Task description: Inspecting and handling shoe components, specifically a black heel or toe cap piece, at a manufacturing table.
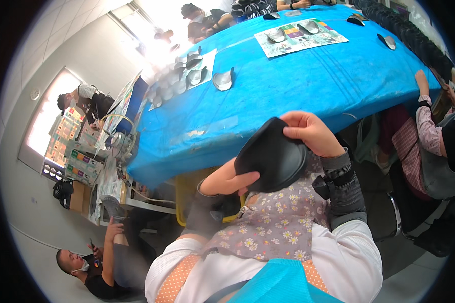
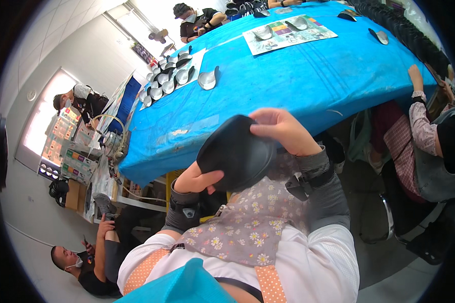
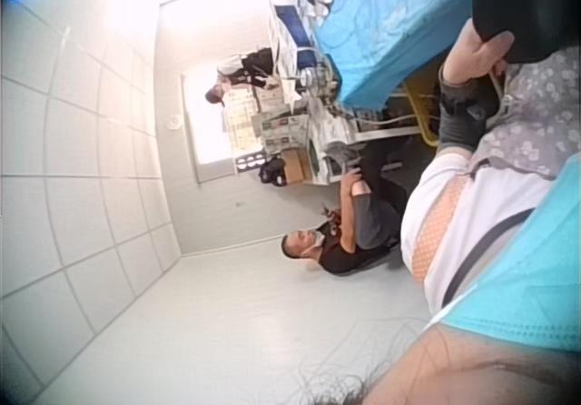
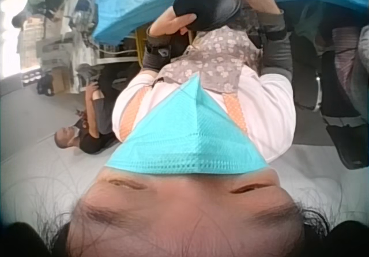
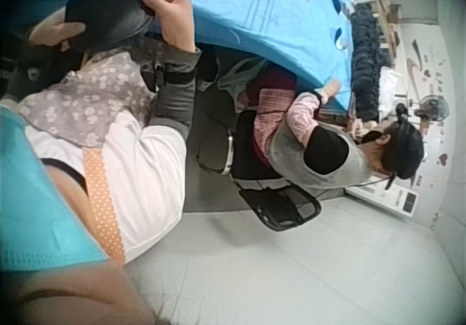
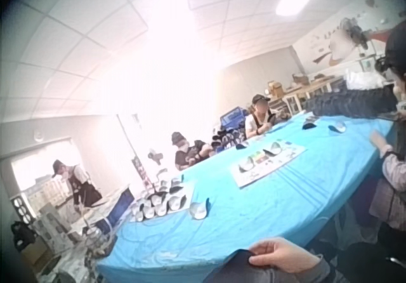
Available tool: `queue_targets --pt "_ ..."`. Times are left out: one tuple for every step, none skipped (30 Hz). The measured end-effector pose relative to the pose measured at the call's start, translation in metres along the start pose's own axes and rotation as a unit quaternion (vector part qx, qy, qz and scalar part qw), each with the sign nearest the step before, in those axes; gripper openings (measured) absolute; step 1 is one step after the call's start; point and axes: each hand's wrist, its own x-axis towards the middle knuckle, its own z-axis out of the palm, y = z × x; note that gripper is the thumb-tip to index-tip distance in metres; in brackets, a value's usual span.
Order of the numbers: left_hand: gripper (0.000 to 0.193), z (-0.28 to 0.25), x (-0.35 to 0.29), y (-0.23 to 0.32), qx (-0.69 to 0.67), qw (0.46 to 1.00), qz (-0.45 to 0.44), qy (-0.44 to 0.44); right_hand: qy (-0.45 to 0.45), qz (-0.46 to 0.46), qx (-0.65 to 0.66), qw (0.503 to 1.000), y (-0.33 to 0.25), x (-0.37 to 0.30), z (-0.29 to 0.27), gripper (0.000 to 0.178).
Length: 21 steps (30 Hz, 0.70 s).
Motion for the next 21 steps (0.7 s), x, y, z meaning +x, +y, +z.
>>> queue_targets --pt "0.025 0.001 -0.007 0.000 -0.060 0.998 -0.035 0.012 -0.022 0.030 -0.030 0.999 0.000 -0.003 -0.004 0.017" --pt "0.032 0.000 -0.012 0.000 -0.119 0.990 -0.069 0.024 -0.022 0.031 -0.055 0.998 0.002 -0.004 -0.002 0.015" --pt "0.036 -0.002 -0.016 -0.005 -0.145 0.987 -0.073 0.024 -0.022 0.037 -0.102 0.994 0.007 -0.003 0.000 0.016" --pt "0.036 -0.004 -0.018 -0.008 -0.145 0.987 -0.072 0.023 -0.022 0.043 -0.149 0.988 0.009 -0.001 0.003 0.017" --pt "0.035 -0.007 -0.020 -0.011 -0.204 0.977 -0.057 0.013 -0.025 0.074 -0.179 0.981 0.007 -0.003 0.006 0.020" --pt "0.034 -0.010 -0.023 -0.015 -0.263 0.964 -0.042 0.004 -0.027 0.073 -0.178 0.981 0.005 -0.003 0.008 0.020" --pt "0.034 -0.016 -0.027 -0.020 -0.262 0.964 -0.041 0.006 -0.049 0.077 -0.194 0.977 0.003 -0.003 0.010 0.021" --pt "0.033 -0.022 -0.030 -0.027 -0.292 0.955 -0.046 -0.027 -0.071 0.080 -0.210 0.972 0.002 -0.004 0.012 0.022" --pt "0.033 -0.024 -0.031 -0.028 -0.322 0.944 -0.050 -0.060 -0.069 0.082 -0.209 0.972 0.001 -0.006 0.016 0.024" --pt "0.033 -0.026 -0.031 -0.027 -0.321 0.944 -0.049 -0.061 -0.068 0.081 -0.210 0.972 0.004 -0.007 0.019 0.024" --pt "0.032 -0.027 -0.030 -0.025 -0.263 0.955 -0.115 -0.070 -0.085 0.016 -0.210 0.974 0.009 -0.007 0.022 0.024" --pt "0.031 -0.028 -0.029 -0.025 -0.205 0.959 -0.180 -0.076 -0.103 -0.047 -0.208 0.971 0.010 -0.007 0.026 0.025" --pt "0.031 -0.029 -0.029 -0.027 -0.206 0.959 -0.180 -0.075 -0.122 -0.059 -0.371 0.919 0.000 -0.009 0.028 0.028" --pt "0.032 -0.030 -0.030 -0.031 -0.232 0.952 -0.169 -0.109 -0.143 -0.005 -0.442 0.886 -0.004 -0.008 0.030 0.028" --pt "0.034 -0.031 -0.029 -0.033 -0.255 0.944 -0.156 -0.143 -0.145 -0.022 -0.364 0.920 0.005 -0.009 0.030 0.029" --pt "0.035 -0.031 -0.029 -0.033 -0.277 0.934 -0.142 -0.177 -0.146 -0.038 -0.283 0.947 0.011 -0.010 0.032 0.031" --pt "0.036 -0.029 -0.030 -0.033 -0.315 0.928 -0.116 -0.160 -0.148 -0.039 -0.286 0.946 0.010 -0.010 0.028 0.031" --pt "0.036 -0.021 -0.027 -0.029 -0.318 0.928 -0.115 -0.157 -0.133 -0.032 -0.330 0.934 0.005 -0.010 0.027 0.033" --pt "0.033 -0.009 -0.023 -0.023 -0.308 0.945 -0.104 -0.023 -0.115 -0.025 -0.373 0.920 0.001 -0.011 0.027 0.035" --pt "0.030 -0.003 -0.020 -0.020 -0.293 0.945 -0.091 0.110 -0.117 -0.023 -0.373 0.920 0.000 -0.013 0.025 0.035" --pt "0.022 -0.021 -0.015 -0.040 -0.151 0.987 -0.033 0.051 -0.141 0.012 -0.344 0.928 -0.003 -0.014 0.026 0.037"
